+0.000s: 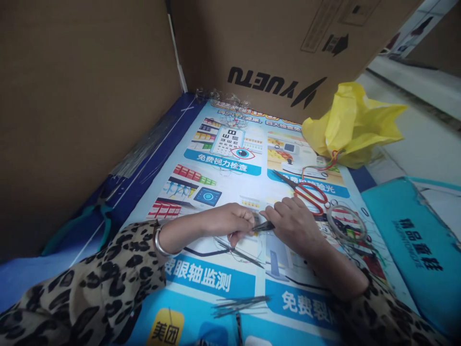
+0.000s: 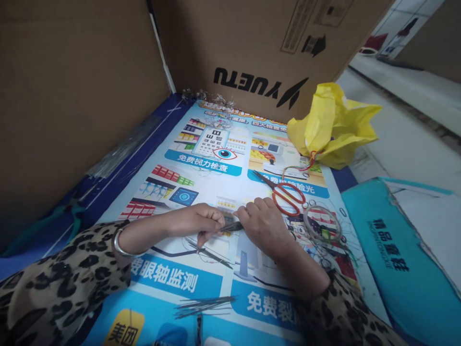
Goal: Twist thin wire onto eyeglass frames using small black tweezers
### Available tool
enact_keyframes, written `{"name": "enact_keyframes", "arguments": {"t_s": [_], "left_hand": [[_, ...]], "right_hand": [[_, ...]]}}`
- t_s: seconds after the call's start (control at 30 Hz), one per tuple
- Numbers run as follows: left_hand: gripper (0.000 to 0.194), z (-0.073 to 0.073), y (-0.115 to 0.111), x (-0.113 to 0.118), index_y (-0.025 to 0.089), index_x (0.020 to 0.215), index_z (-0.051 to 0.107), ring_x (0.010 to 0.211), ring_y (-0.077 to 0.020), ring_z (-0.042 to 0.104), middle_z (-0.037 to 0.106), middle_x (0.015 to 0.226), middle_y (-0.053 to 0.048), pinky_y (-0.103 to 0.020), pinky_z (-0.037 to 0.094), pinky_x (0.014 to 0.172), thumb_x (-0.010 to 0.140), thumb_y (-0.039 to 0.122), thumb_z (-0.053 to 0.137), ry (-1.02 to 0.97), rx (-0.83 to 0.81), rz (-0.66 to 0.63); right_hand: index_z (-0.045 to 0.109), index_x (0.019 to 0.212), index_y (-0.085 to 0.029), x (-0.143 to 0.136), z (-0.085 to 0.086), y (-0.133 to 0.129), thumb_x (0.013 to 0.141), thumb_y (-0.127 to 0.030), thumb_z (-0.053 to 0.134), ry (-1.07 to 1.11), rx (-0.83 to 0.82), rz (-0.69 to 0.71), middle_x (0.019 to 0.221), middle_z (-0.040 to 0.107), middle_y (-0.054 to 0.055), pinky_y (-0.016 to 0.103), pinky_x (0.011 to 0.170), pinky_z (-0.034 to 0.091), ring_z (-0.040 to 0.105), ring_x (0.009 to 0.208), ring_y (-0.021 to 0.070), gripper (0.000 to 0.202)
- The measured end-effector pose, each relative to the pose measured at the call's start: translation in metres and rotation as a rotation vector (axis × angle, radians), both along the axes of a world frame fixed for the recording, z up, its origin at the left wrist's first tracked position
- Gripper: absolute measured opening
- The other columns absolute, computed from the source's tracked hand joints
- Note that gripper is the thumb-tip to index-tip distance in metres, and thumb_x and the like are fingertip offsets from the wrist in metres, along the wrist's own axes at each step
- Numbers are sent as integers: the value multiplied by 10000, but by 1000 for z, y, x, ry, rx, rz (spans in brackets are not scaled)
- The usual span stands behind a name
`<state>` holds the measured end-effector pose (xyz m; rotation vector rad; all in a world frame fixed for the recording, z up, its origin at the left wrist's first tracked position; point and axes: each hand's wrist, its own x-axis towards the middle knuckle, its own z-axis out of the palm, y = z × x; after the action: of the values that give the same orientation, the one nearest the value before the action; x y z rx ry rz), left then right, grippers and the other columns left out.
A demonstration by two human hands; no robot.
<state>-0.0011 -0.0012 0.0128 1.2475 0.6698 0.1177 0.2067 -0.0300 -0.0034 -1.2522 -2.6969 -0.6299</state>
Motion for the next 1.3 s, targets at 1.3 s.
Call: {"name": "enact_keyframes", "arguments": {"t_s": [1.3], "left_hand": [[113, 2, -5, 3, 133, 722, 519, 392, -55, 443, 502, 419, 51, -196, 359, 520, 780, 215, 468, -99, 3, 138]], "right_hand": [[613, 721, -194, -5, 24, -13, 866, -455, 368, 51, -683, -362, 675, 668, 46, 247, 500, 226, 577, 573, 141, 386]]}}
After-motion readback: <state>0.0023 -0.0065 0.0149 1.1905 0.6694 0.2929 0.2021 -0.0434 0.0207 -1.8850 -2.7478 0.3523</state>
